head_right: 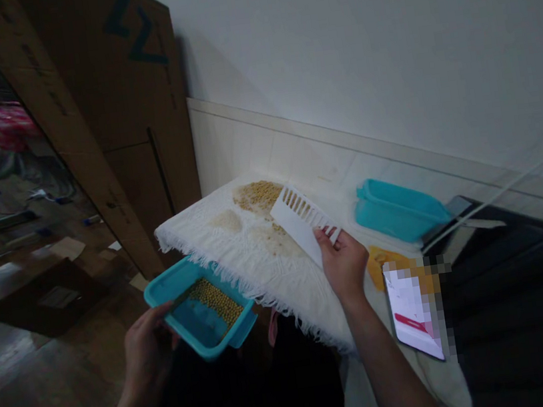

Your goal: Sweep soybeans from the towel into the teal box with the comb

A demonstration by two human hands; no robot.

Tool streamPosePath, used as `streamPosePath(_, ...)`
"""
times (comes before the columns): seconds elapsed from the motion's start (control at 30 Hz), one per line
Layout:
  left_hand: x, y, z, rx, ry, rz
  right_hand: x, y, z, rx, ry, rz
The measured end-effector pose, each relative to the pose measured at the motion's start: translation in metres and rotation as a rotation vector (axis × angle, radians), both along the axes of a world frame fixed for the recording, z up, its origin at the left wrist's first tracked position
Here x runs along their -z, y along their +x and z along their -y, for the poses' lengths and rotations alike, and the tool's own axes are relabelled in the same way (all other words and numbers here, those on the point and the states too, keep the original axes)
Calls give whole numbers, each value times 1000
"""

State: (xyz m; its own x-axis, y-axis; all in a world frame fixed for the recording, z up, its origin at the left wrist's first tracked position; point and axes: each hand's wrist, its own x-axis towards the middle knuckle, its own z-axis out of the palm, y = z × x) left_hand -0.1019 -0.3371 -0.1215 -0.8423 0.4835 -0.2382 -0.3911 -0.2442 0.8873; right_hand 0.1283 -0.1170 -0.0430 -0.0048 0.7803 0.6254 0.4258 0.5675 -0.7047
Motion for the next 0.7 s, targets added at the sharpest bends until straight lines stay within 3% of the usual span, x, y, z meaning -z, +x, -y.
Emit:
streamPosePath(0.13, 4, 4, -1, 16, -20, -13, 8, 7, -30, 48, -23, 83)
streamPosePath(0.37, 12, 9, -1, 60, -26, -25, 9, -7, -53, 19, -64, 214)
streamPosePath(0.7, 12, 15, -5, 76, -37, -21, 10, -11, -57, -155, -113, 166)
